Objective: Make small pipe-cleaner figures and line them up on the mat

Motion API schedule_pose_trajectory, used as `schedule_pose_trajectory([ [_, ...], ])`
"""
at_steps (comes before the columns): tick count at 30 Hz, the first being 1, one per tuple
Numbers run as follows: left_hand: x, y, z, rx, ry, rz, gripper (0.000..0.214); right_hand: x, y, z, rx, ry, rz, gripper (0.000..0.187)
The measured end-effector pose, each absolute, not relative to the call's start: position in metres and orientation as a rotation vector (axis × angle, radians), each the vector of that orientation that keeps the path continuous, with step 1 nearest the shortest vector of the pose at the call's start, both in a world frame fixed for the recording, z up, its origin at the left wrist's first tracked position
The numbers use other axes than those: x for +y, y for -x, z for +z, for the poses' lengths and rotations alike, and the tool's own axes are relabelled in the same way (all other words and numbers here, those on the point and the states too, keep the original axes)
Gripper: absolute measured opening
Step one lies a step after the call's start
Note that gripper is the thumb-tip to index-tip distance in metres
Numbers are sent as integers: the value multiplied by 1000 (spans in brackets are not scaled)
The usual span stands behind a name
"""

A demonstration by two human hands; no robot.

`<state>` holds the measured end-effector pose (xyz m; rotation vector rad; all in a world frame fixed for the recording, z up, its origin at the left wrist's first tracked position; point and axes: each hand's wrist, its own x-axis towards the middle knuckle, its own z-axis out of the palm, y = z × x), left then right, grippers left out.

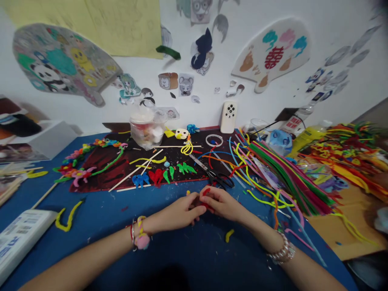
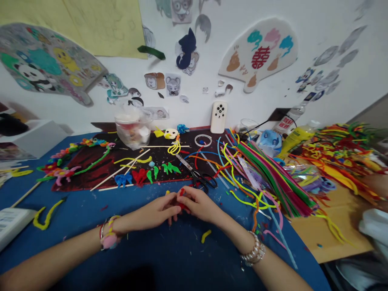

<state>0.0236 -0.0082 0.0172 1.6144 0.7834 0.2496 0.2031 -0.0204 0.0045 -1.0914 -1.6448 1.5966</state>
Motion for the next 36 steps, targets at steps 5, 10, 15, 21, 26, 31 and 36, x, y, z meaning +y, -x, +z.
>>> schedule_pose_trajectory([
  [5, -3, -37, 12, 602, -1289, 149, 26, -18, -203, 3, -1780, 1123, 1347, 16],
  [10, 5, -39, -2, 672, -1270, 136, 22, -14, -204, -1, -1760, 1224, 1294, 17],
  [15, 7, -38, -6, 698, -1253, 132, 29, -8, -204, -1, -1561, 1177, 1540, 26],
  [21, 4, -36, 0, 689, -1341, 110, 31, -7, -202, 4, -1474, 1175, 1608, 30],
  [26, 6, -35, 1, 620, -1284, 108, 32, -9, -198, 1, -1445, 1156, 1561, 30],
  [31, 9, -36, 0, 586, -1197, 97, 33, -10, -197, -5, -1468, 1141, 1426, 28],
  [36, 6, -36, 1, 657, -1301, 148, 32, -12, -196, -4, -1508, 1145, 1285, 23],
])
